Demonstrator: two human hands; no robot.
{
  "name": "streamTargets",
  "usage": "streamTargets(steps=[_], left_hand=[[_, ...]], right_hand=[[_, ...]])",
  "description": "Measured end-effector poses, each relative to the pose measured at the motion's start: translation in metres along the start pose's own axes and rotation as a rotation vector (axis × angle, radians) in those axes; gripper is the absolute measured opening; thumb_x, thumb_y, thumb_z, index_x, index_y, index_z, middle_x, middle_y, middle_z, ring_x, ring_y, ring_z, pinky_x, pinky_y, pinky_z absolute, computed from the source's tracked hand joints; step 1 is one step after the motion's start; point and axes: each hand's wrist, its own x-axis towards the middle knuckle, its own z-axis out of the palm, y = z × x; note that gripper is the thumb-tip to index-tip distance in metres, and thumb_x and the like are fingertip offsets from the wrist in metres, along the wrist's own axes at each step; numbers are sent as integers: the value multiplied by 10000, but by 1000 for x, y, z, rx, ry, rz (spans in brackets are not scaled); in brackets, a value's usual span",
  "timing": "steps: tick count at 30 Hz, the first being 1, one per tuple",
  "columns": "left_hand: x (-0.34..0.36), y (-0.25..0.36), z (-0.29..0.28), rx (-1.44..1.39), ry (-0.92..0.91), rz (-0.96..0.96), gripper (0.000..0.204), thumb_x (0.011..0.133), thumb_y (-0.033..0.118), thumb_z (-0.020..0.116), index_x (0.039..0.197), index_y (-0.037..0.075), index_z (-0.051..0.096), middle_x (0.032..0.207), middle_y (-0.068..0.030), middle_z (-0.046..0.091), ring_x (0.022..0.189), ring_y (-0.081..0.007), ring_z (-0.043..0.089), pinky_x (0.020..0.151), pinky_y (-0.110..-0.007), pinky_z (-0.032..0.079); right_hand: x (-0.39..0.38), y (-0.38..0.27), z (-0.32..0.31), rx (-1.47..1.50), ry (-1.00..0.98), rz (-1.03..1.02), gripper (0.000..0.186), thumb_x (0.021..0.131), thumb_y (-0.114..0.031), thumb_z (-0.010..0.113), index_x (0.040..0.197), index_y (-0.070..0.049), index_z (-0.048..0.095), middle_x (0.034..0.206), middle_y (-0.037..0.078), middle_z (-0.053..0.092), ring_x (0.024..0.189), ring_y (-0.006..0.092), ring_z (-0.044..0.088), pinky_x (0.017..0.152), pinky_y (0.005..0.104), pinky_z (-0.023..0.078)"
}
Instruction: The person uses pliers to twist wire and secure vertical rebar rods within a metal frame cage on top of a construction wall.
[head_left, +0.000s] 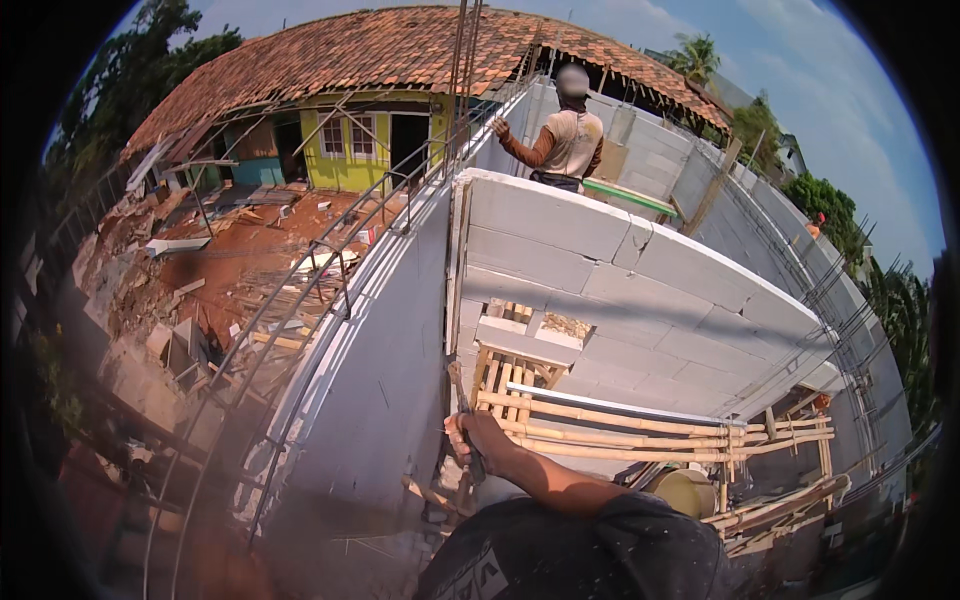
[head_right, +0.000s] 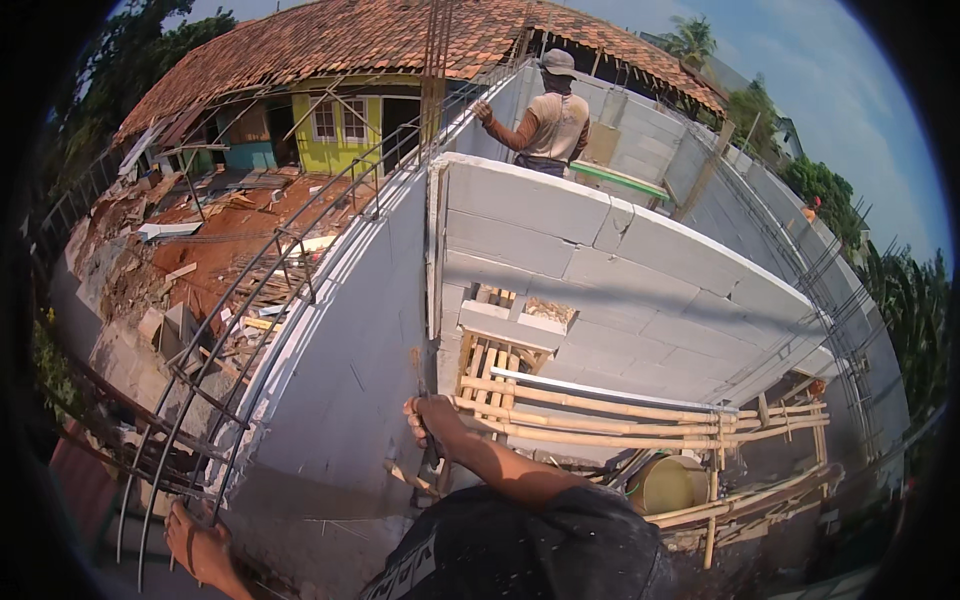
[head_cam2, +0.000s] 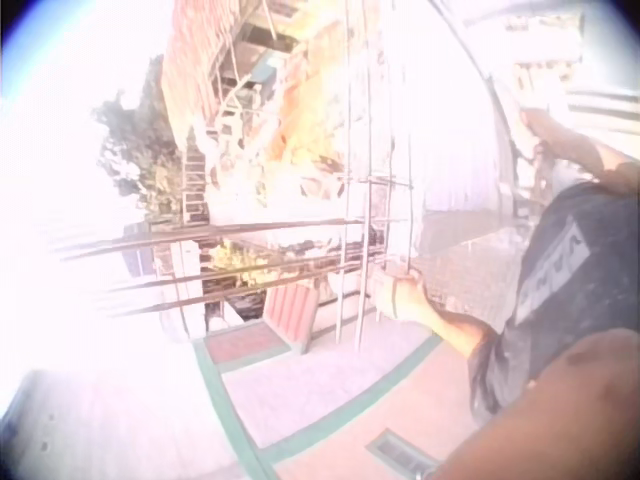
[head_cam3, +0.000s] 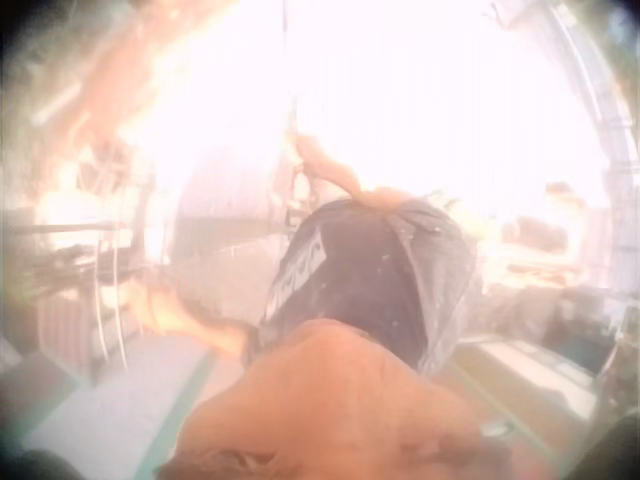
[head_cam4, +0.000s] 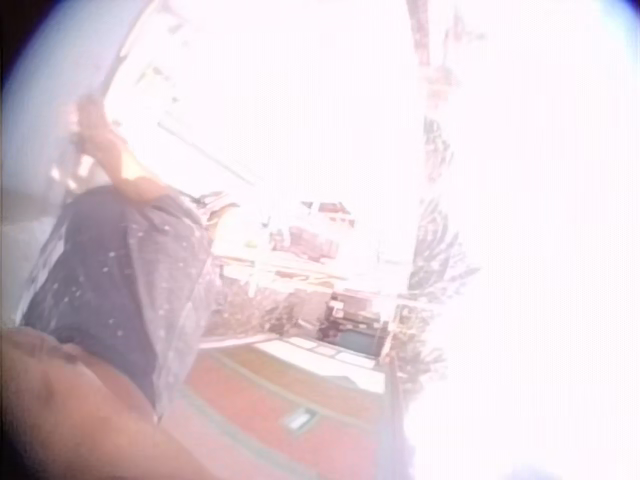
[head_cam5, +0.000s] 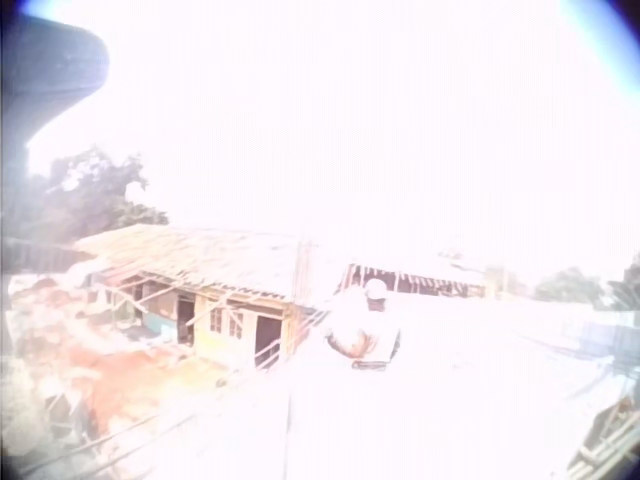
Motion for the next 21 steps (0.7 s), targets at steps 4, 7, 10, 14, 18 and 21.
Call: streamTargets(steps=[4, 7, 10, 14, 18, 21], left_hand=[[-10, -30, 26, 173, 131, 22, 416, 875, 322, 692, 1166, 26, 650, 1115, -170, 689, 1007, -347, 642, 870, -453, 508], [-17, -52, 34, 260, 291, 83, 436, 831, 447, 735, 1069, 81, 727, 1068, -107, 723, 896, -309, 677, 799, -439, 546], [-9, -29, 17, 240, 360, 130, 463, 794, 504, 762, 1025, 104, 727, 1008, -97, 720, 878, -323, 676, 793, -450, 540], [-11, -6, 6, 411, 344, 36, 526, 733, 533, 818, 962, 71, 713, 922, -126, 708, 836, -347, 665, 768, -468, 533], [-26, -19, 20, 431, 290, -4, 511, 750, 499, 802, 992, 61, 701, 946, -135, 703, 865, -352, 658, 785, -472, 526], [-30, -11, 26, 436, 235, -55, 497, 767, 465, 786, 1022, 51, 689, 970, -145, 697, 895, -358, 652, 801, -477, 520]], right_hand=[[35, -36, -26, 77, -33, -30, 87, 947, -119, 468, 960, -72, 540, 646, -1, 453, 465, 111, 393, 429, 288, 345], [66, -72, -53, 177, -72, -1, 78, 935, -108, 473, 901, -113, 542, 657, -11, 443, 481, 111, 398, 440, 290, 360], [109, -117, -94, 101, -40, -70, 57, 922, -137, 546, 877, -103, 554, 681, -13, 471, 493, 97, 413, 437, 271, 360], [150, -228, -129, -136, 136, -206, 185, 936, -194, 602, 872, -23, 568, 683, 12, 496, 471, 93, 438, 402, 291, 366], [227, -357, -199, -971, 342, -638, 399, 937, -353, 682, 781, -13, 545, 700, 115, 580, 559, 221, 560, 555, 426, 461], [272, -457, -221, -1303, 388, -793, 498, 882, -450, 708, 920, 39, 625, 821, 263, 665, 809, 413, 668, 756, 475, 500]])
